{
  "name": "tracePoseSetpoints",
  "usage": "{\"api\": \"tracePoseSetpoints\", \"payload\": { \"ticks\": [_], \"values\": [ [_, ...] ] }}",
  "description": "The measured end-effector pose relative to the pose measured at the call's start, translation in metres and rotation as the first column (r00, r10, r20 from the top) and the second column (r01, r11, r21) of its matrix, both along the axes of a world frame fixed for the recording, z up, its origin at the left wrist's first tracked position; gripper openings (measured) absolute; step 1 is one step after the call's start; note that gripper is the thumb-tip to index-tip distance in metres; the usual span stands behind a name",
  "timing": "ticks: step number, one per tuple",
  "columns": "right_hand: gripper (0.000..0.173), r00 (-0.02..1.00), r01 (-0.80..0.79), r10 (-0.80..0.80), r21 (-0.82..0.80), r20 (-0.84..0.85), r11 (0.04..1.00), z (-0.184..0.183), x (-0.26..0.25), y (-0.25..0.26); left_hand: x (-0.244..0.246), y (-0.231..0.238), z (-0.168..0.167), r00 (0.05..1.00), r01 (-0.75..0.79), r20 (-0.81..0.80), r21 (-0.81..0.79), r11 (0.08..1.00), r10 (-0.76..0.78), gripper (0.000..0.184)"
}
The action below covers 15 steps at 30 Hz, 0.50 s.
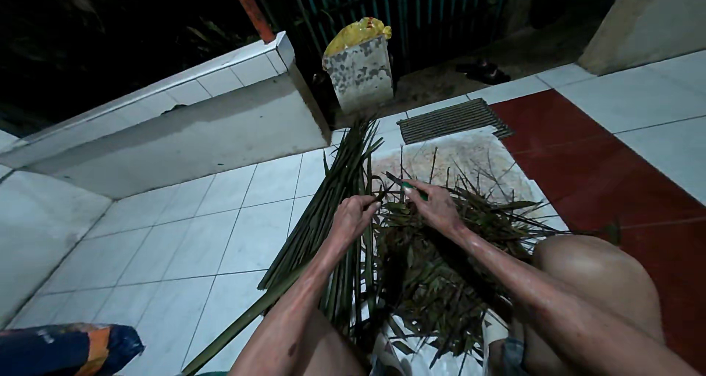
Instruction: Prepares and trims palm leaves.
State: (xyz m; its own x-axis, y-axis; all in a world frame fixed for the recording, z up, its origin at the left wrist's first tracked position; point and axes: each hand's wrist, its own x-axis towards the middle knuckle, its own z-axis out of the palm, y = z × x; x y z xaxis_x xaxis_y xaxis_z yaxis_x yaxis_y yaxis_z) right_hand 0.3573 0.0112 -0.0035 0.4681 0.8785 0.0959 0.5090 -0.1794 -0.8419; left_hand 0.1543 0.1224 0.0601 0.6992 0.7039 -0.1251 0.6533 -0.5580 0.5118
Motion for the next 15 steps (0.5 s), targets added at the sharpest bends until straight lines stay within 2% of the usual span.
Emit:
{"api": "tracePoseSetpoints", "payload": {
  "ticks": [12, 15],
  "values": [
    [0.039, 0.963, 0.240, -0.237, 0.009, -0.126, 0.971, 0.002, 0.043, 0.005, -0.012, 0.005, -0.002, 1.000, -0.007, 0.019, -0.028, 1.000, 0.008, 0.033],
    [0.040, 0.973, 0.150, -0.129, 0.101, -0.189, 0.983, 0.003, 0.037, 0.004, -0.012, 0.008, -0.002, 0.998, -0.026, 0.059, -0.086, 0.996, 0.031, 0.032]
  ]
}}
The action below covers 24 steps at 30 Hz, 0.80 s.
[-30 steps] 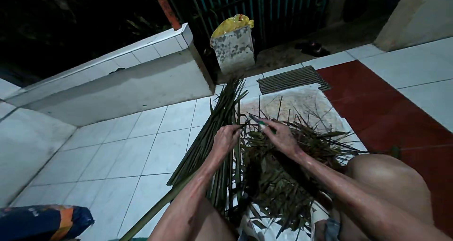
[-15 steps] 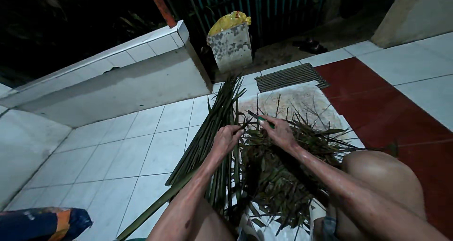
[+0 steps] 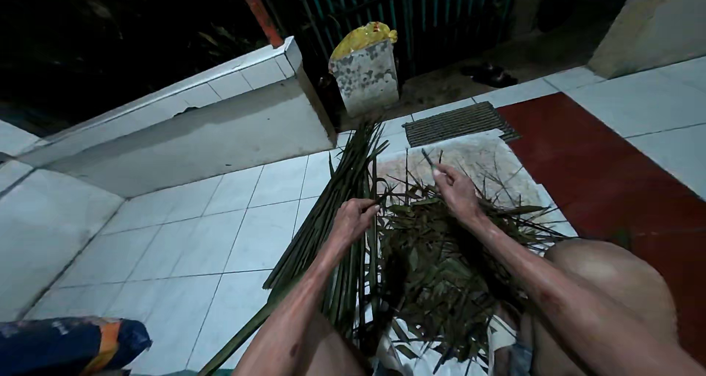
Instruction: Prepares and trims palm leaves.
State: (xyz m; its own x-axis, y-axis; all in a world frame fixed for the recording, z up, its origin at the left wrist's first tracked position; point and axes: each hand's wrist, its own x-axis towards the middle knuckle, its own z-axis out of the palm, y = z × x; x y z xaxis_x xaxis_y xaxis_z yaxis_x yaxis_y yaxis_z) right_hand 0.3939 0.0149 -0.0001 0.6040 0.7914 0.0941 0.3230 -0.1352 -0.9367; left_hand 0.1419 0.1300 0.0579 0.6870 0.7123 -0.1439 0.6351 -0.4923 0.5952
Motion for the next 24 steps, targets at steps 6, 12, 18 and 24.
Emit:
{"api": "tracePoseSetpoints", "payload": {
  "ticks": [6, 12, 18, 24],
  "values": [
    [0.043, 0.906, -0.312, 0.337, 0.133, -0.258, 0.941, 0.011, -0.032, 0.001, 0.017, -0.005, 0.002, 0.993, 0.078, 0.092, -0.123, 0.989, -0.067, 0.030],
    [0.033, 0.907, -0.237, 0.293, 0.210, -0.303, 0.949, 0.016, -0.029, 0.012, 0.025, -0.006, 0.000, 0.988, 0.124, 0.113, -0.210, 0.970, -0.102, 0.035],
    [0.033, 0.927, -0.129, 0.185, 0.186, -0.326, 0.974, 0.015, -0.013, 0.013, 0.004, -0.004, -0.005, 0.982, 0.180, 0.123, -0.398, 0.900, -0.142, 0.038],
    [0.034, 0.962, -0.108, 0.124, 0.080, -0.242, 0.991, 0.009, -0.015, 0.011, -0.003, 0.004, -0.008, 0.980, 0.118, 0.195, -0.360, 0.925, -0.049, 0.032]
  ]
}}
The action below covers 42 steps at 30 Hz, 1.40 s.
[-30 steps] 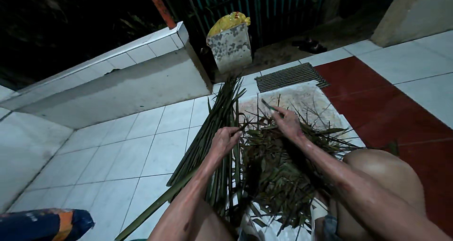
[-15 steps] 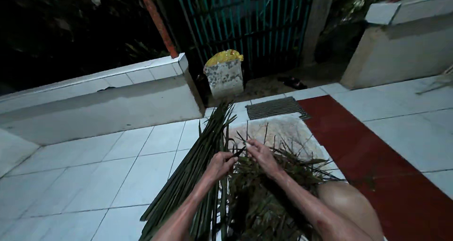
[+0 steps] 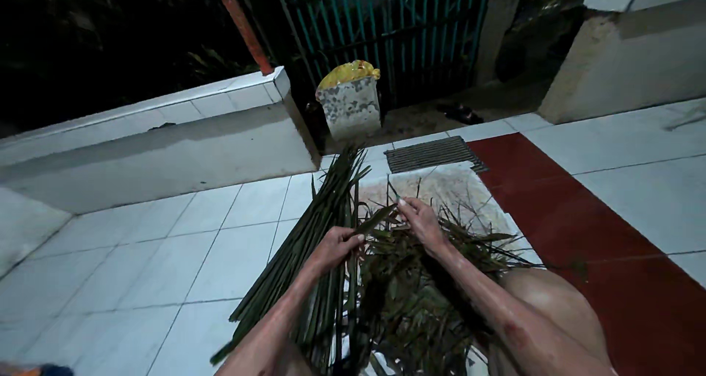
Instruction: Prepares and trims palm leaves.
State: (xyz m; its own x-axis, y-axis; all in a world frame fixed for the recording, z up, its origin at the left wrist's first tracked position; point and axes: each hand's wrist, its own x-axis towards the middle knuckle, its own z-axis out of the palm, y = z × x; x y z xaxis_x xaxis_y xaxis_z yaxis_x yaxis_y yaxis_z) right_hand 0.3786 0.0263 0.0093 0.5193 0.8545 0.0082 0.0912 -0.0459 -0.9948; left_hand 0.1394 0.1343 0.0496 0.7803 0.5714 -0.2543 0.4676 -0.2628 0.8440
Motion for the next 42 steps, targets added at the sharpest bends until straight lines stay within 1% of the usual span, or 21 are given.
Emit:
{"api": "tracePoseSetpoints", "payload": {
  "ticks": [2, 4, 6, 8, 10, 13, 17, 21, 27, 30, 33, 38, 42],
  "values": [
    [0.038, 0.996, -0.031, 0.036, -0.059, 0.084, 0.998, -0.001, -0.007, -0.003, 0.000, 0.004, -0.001, 0.996, -0.077, -0.026, 0.088, 0.993, 0.079, 0.030],
    [0.042, 0.982, -0.099, 0.113, -0.097, 0.154, 0.990, 0.000, -0.015, -0.006, 0.002, 0.008, -0.003, 0.988, -0.135, -0.046, 0.169, 0.976, 0.144, 0.030],
    [0.042, 0.959, -0.167, 0.182, -0.083, 0.218, 0.982, -0.003, -0.024, -0.008, 0.005, 0.011, -0.004, 0.979, -0.160, -0.082, 0.264, 0.951, 0.188, 0.031],
    [0.042, 0.933, -0.226, 0.239, -0.076, 0.269, 0.971, -0.004, -0.032, -0.011, 0.008, 0.011, -0.004, 0.971, -0.149, -0.127, 0.334, 0.931, 0.201, 0.033],
    [0.041, 0.915, -0.275, 0.282, -0.067, 0.288, 0.959, -0.004, -0.038, -0.014, 0.011, 0.009, -0.003, 0.967, -0.145, -0.141, 0.373, 0.916, 0.210, 0.033],
    [0.040, 0.896, -0.325, 0.328, -0.061, 0.300, 0.944, -0.005, -0.042, -0.016, 0.014, 0.007, -0.004, 0.972, -0.138, -0.118, 0.410, 0.901, 0.202, 0.031],
    [0.040, 0.890, -0.355, 0.359, -0.064, 0.281, 0.932, -0.005, -0.043, -0.017, 0.016, 0.004, -0.004, 0.975, -0.136, -0.101, 0.437, 0.889, 0.199, 0.029],
    [0.041, 0.893, -0.338, 0.348, -0.083, 0.287, 0.937, -0.004, -0.041, -0.019, 0.019, -0.002, -0.002, 0.967, -0.132, -0.129, 0.489, 0.862, 0.221, 0.032],
    [0.042, 0.909, -0.251, 0.274, -0.111, 0.314, 0.961, -0.003, -0.048, -0.017, 0.031, -0.018, 0.008, 0.918, -0.060, -0.259, 0.655, 0.753, 0.299, 0.032],
    [0.043, 0.916, -0.220, 0.254, -0.141, 0.310, 0.965, 0.000, -0.051, -0.016, 0.035, -0.024, 0.012, 0.900, -0.029, -0.293, 0.698, 0.715, 0.323, 0.029],
    [0.043, 0.929, -0.179, 0.220, -0.159, 0.298, 0.971, 0.003, -0.049, -0.013, 0.038, -0.030, 0.013, 0.896, -0.002, -0.304, 0.726, 0.687, 0.324, 0.031],
    [0.043, 0.931, -0.168, 0.200, -0.129, 0.307, 0.977, -0.001, -0.045, -0.012, 0.039, -0.033, 0.015, 0.909, -0.024, -0.273, 0.719, 0.695, 0.314, 0.031],
    [0.044, 0.923, -0.125, 0.186, -0.195, 0.336, 0.973, -0.001, -0.046, -0.014, 0.037, -0.033, 0.015, 0.906, -0.012, -0.290, 0.711, 0.703, 0.308, 0.031]
  ]
}}
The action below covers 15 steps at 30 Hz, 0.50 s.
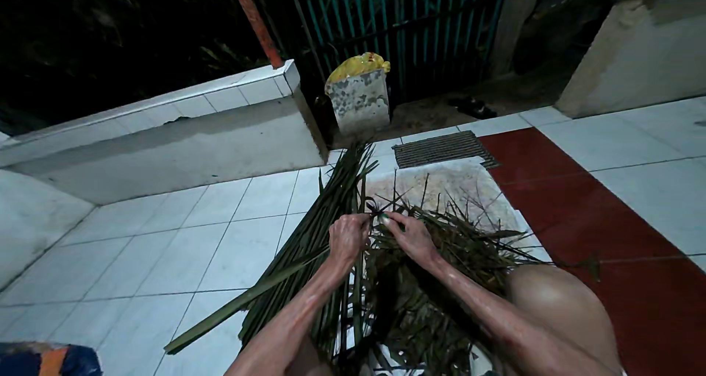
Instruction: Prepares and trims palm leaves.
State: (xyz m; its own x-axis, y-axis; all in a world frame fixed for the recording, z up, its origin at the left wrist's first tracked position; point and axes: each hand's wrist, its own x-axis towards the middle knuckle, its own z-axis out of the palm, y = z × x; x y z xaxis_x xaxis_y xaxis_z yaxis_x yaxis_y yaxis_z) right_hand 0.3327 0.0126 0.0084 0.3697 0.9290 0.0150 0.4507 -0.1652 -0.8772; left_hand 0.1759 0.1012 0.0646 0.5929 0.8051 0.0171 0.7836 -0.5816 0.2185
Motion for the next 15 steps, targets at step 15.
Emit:
{"api": "tracePoseSetpoints", "payload": {
  "ticks": [15],
  "values": [
    [0.045, 0.990, 0.107, -0.101, -0.059, 0.097, 0.992, -0.006, 0.014, -0.001, -0.004, -0.003, 0.006, 0.999, 0.013, -0.034, -0.041, 0.999, -0.015, 0.032]
  ]
}}
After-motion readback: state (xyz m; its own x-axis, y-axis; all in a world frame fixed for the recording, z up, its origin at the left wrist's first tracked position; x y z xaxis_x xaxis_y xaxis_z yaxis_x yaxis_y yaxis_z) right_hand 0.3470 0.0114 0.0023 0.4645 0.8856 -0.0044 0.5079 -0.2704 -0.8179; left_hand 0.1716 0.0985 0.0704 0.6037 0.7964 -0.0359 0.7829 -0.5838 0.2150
